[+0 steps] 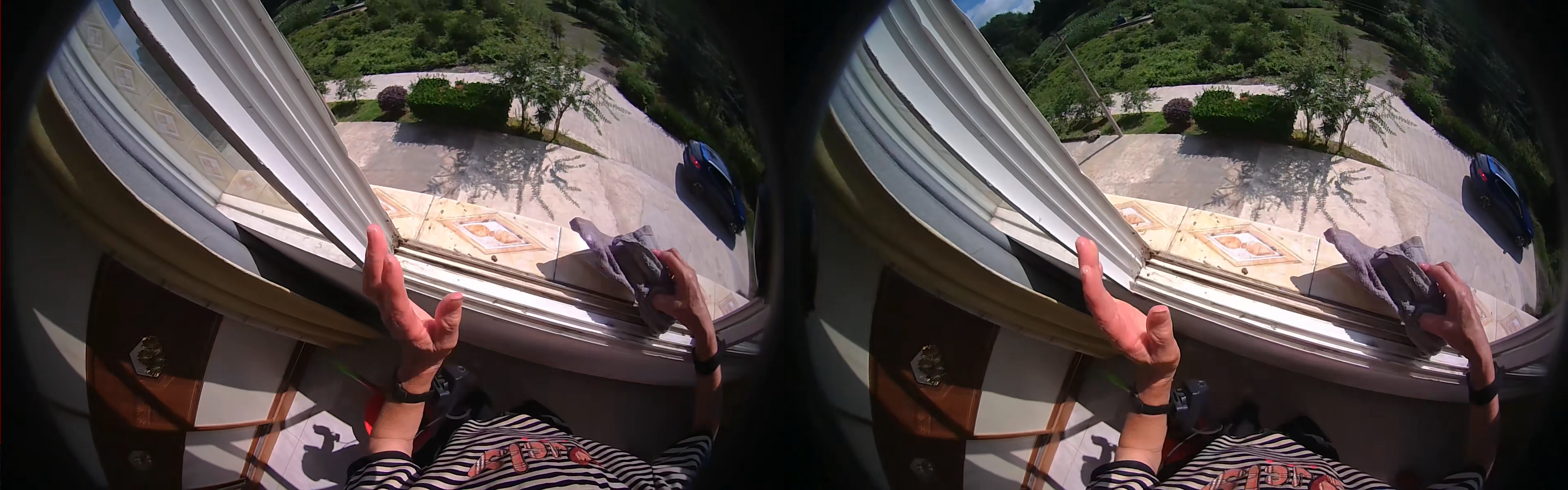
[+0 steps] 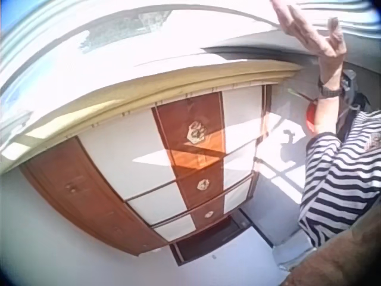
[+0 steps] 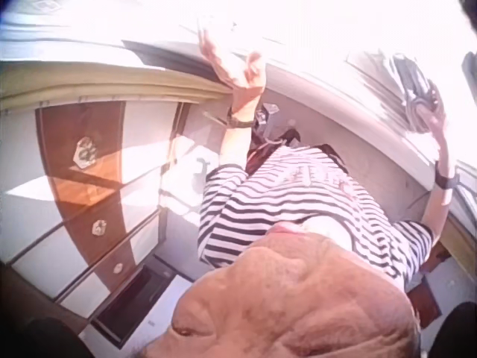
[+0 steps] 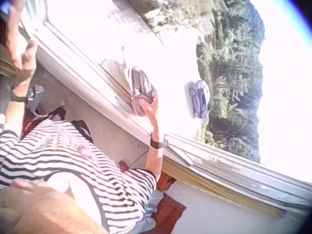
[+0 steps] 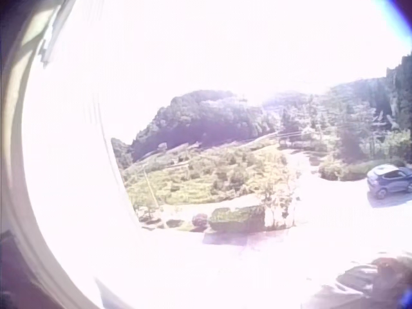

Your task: Cleaning the tracks of a sliding window using a brush, wooden stick, and cloth.

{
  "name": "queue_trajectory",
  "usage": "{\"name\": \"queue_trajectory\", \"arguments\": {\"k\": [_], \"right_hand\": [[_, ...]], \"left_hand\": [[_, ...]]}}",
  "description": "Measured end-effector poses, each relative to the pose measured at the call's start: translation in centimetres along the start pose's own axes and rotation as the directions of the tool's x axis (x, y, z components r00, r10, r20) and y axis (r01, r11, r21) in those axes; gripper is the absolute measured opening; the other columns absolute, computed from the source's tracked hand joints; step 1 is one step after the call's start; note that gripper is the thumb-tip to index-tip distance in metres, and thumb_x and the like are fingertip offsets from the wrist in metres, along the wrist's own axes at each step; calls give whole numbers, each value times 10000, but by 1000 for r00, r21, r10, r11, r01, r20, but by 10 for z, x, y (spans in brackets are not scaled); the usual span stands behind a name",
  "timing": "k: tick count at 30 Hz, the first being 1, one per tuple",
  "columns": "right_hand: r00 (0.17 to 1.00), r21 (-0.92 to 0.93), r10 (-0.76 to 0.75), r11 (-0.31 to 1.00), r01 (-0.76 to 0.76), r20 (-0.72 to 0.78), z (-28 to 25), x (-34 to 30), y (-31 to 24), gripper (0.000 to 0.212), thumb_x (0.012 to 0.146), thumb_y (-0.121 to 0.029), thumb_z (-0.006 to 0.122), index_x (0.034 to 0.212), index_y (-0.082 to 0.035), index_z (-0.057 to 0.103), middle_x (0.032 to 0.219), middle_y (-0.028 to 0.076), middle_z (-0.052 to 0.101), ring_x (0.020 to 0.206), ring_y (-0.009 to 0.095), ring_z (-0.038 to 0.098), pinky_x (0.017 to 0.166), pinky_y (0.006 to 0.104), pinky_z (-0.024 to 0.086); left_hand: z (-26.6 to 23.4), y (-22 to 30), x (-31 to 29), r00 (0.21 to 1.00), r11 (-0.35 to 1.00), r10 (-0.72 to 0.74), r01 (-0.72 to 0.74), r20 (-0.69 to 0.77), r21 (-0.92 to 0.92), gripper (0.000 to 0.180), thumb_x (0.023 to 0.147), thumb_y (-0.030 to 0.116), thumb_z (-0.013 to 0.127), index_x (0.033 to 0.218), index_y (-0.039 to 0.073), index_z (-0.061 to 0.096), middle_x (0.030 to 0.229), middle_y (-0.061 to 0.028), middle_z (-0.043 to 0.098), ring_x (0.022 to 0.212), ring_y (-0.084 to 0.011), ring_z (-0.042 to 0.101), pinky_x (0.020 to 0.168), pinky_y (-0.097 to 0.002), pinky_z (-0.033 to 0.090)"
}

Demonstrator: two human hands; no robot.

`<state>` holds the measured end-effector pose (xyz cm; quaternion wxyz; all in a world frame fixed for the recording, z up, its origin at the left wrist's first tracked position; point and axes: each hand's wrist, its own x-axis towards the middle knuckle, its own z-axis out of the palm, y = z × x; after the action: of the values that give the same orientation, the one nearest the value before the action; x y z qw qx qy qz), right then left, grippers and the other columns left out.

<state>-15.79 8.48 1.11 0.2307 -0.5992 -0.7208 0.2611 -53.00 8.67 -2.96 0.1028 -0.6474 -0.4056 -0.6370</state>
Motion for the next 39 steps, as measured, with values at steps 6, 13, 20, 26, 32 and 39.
{"name": "queue_trajectory", "arguments": {"k": [6,13,20,26,32,39], "right_hand": [[942,-188,-127,963,191,310,17,22,10,545,458,-61,675,1000,-67,620,895,113,503,840,292,532,749,335,438],[697,-110,-464,786,609,546,117,126,-78,537,550,-119,671,1080,-171,604,978,142,491,909,325,514,793,401,459],[552,-116,-712,563,818,433,253,266,-181,448,649,-170,614,1095,-141,578,961,134,502,872,332,511,752,422,466],[618,12,-767,625,780,-171,281,355,-244,348,716,-146,590,1063,-121,585,994,129,509,901,351,527,738,445,471],[643,7,-764,644,765,-59,210,369,-247,378,686,-202,617,990,23,602,934,187,615,801,320,602,705,370,476],[691,353,-722,653,670,24,228,311,-217,444,722,-268,615,1039,39,579,1025,152,602,829,265,598,748,343,471]], "left_hand": [[-25,-90,-7,993,923,-68,101,-100,372,933,785,424,629,1414,85,29,1424,-268,65,1311,-446,110,1034,-548,142],[-13,-78,1,988,936,-105,138,-114,325,734,844,257,588,1389,70,133,1387,-315,154,1272,-481,210,1010,-543,216],[-16,-83,4,986,915,-7,73,-165,398,624,871,124,541,1372,73,173,1346,-345,223,1220,-513,292,975,-538,292],[-10,-98,-2,990,891,19,45,-136,452,669,877,96,513,1405,131,103,1336,-311,261,1185,-474,351,961,-547,294],[-26,-105,-14,928,889,-153,279,-340,362,699,900,175,472,1389,-23,13,1398,-263,144,1257,-359,287,1023,-425,291],[-3,-96,-3,906,889,-164,307,-390,340,652,921,208,413,1396,-9,24,1408,-251,138,1265,-350,286,1034,-416,287]]}}
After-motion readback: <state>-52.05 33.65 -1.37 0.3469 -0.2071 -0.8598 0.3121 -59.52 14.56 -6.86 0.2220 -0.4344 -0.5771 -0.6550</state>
